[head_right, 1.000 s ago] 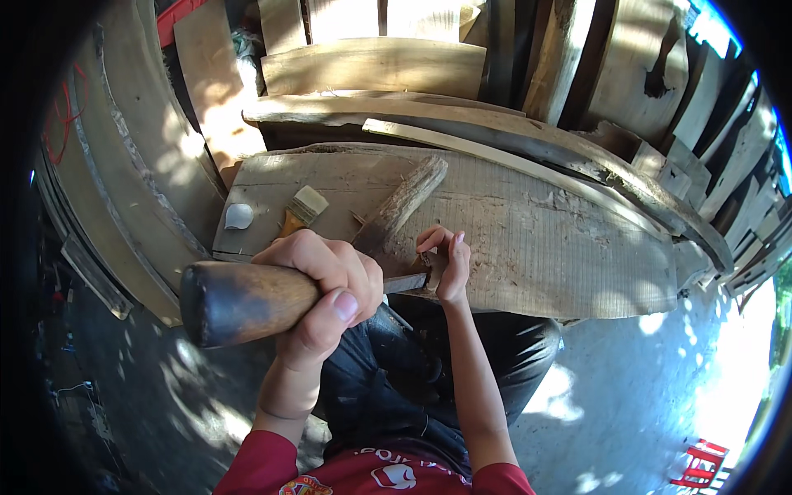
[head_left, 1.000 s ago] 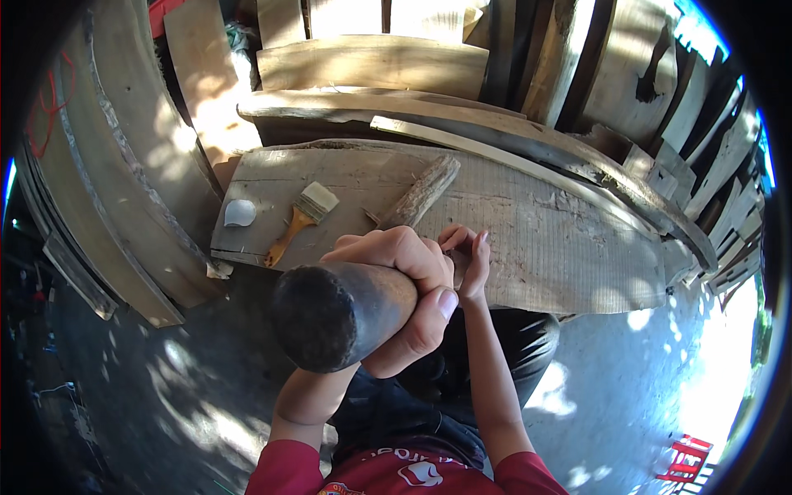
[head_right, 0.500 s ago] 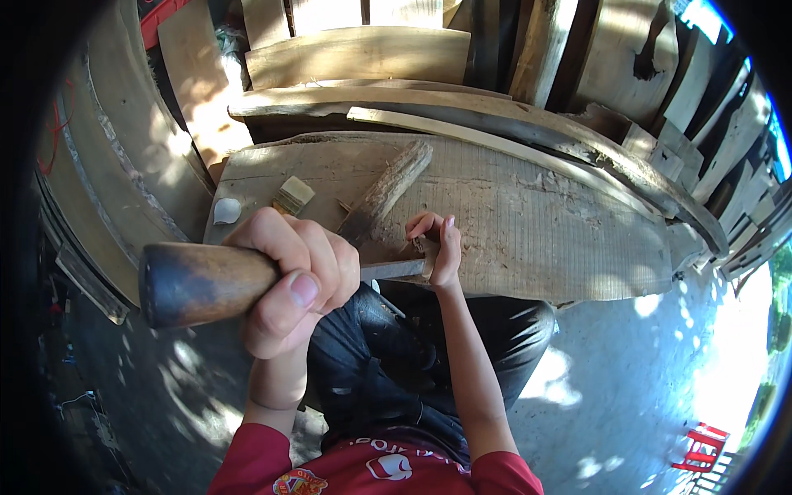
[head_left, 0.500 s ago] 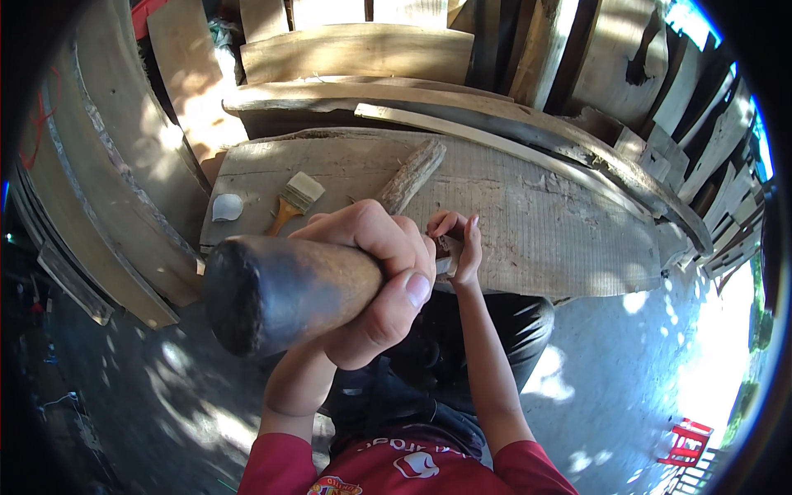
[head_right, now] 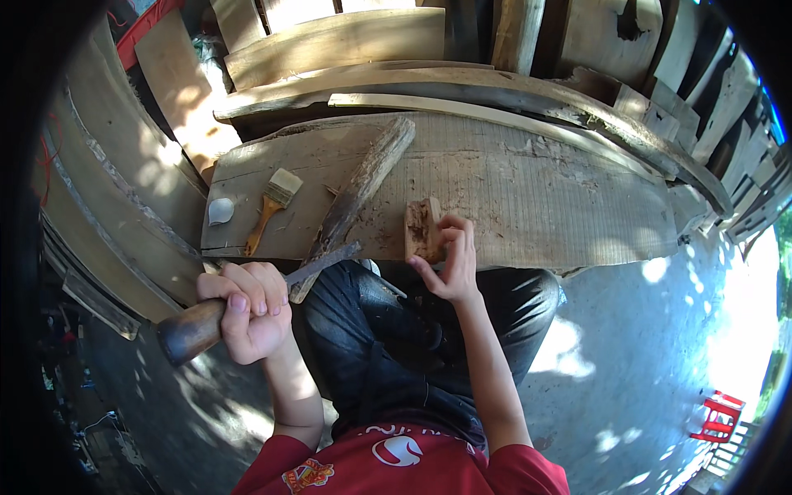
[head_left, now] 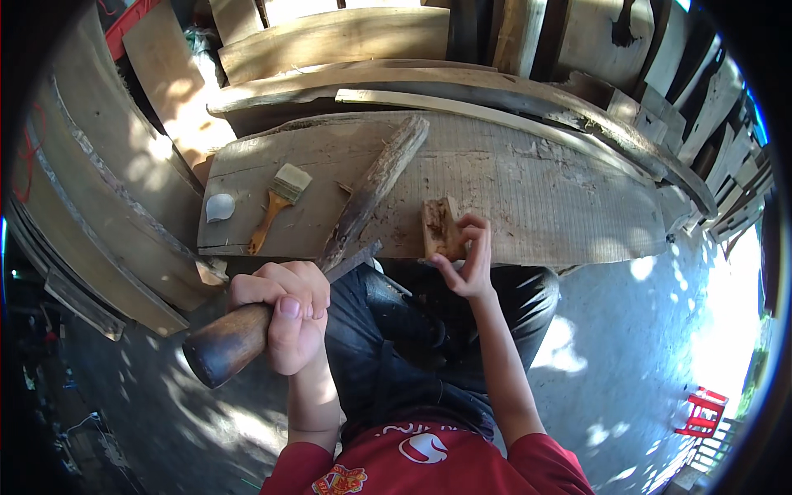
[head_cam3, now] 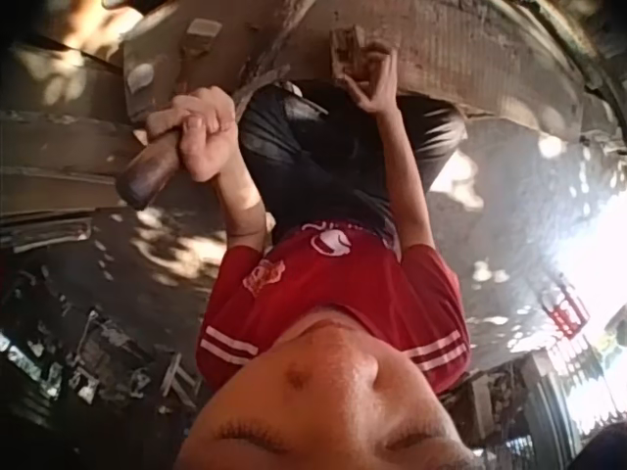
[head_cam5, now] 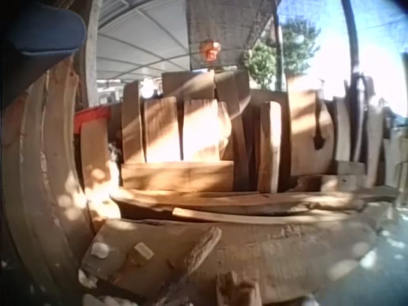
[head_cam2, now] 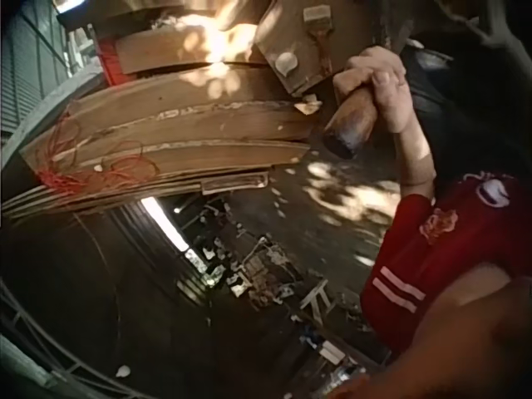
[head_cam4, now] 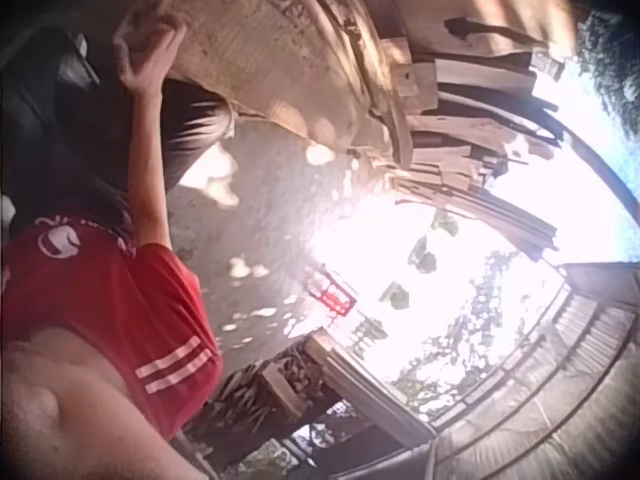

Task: Chiseling and carving a small piece of wood using a hand chisel and a mallet.

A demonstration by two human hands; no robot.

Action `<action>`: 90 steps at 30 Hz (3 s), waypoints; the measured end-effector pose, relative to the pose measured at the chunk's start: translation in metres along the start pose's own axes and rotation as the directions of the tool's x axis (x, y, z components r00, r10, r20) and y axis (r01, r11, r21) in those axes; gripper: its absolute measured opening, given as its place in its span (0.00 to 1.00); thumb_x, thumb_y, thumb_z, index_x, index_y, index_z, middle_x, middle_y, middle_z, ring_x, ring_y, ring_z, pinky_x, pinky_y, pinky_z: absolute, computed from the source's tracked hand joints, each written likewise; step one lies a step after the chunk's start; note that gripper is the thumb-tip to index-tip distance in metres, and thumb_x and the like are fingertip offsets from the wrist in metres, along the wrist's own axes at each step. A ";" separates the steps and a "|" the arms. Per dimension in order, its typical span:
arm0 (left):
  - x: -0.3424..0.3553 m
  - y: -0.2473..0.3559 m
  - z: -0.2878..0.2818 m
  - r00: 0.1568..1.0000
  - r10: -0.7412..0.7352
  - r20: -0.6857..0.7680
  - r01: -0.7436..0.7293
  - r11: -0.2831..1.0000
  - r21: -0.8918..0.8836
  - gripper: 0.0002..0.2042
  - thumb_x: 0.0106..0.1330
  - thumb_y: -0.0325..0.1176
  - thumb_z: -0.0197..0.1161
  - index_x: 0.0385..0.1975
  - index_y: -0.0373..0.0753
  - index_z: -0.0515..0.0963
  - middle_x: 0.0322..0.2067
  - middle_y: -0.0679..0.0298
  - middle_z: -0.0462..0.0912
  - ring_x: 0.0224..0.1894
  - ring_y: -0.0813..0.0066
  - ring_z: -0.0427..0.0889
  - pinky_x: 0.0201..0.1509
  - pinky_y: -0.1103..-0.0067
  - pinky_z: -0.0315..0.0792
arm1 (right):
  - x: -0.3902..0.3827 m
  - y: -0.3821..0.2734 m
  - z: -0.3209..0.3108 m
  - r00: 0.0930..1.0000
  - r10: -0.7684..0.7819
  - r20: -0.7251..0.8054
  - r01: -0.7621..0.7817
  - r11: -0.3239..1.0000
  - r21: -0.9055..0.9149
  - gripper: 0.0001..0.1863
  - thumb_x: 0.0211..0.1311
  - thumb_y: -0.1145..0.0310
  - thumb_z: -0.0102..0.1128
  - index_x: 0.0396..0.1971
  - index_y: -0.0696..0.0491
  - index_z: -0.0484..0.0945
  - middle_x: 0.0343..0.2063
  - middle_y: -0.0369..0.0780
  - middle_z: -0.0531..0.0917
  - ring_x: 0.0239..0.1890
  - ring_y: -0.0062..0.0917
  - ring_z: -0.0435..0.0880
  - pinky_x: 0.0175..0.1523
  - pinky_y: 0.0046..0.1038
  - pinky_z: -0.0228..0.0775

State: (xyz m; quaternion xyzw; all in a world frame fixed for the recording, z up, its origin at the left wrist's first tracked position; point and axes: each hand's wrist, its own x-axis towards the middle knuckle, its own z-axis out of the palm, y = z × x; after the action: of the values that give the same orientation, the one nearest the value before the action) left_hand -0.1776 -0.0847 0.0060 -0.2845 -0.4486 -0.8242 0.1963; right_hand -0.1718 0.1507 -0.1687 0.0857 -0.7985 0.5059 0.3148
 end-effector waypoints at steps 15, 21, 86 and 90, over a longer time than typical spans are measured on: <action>0.045 -0.001 0.062 0.963 -0.002 0.269 0.001 1.000 0.006 0.08 0.63 0.30 0.55 0.29 0.38 0.62 0.18 0.65 0.65 0.16 0.78 0.61 0.19 0.80 0.59 | 0.014 -0.019 -0.014 0.981 0.188 0.055 -0.147 0.890 -0.431 0.37 0.48 0.49 0.70 0.55 0.55 0.72 0.50 0.45 0.77 0.56 0.41 0.72 0.60 0.41 0.59; 0.059 -0.018 0.091 0.955 -0.128 0.268 0.118 0.992 0.053 0.03 0.64 0.27 0.48 0.31 0.38 0.62 0.20 0.65 0.65 0.17 0.78 0.60 0.21 0.79 0.61 | 0.011 -0.018 -0.016 0.988 0.145 0.057 -0.109 0.905 -0.410 0.31 0.59 0.51 0.60 0.56 0.57 0.72 0.48 0.45 0.79 0.56 0.41 0.71 0.59 0.40 0.59; 0.016 -0.086 0.003 0.749 -0.309 -0.586 0.269 0.950 -0.157 0.13 0.61 0.32 0.56 0.16 0.46 0.62 0.13 0.73 0.59 0.12 0.82 0.56 0.17 0.81 0.49 | 0.006 -0.012 -0.007 0.995 0.088 -0.057 -0.104 0.871 -0.480 0.18 0.69 0.61 0.48 0.52 0.53 0.79 0.49 0.38 0.82 0.52 0.36 0.74 0.55 0.36 0.64; 0.033 -0.039 0.013 0.960 -0.077 -0.269 0.047 0.992 -0.117 0.08 0.65 0.30 0.48 0.22 0.43 0.64 0.14 0.71 0.60 0.11 0.82 0.55 0.14 0.83 0.50 | 0.008 -0.011 -0.004 0.995 0.094 -0.045 -0.104 0.875 -0.473 0.19 0.70 0.61 0.47 0.52 0.52 0.79 0.50 0.38 0.82 0.53 0.36 0.74 0.55 0.36 0.64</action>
State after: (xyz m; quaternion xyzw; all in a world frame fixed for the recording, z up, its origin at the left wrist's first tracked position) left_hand -0.2217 -0.0553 0.0089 -0.1644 -0.3801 -0.8847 0.2142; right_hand -0.1714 0.1508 -0.1543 -0.0401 -0.8981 0.3114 0.3079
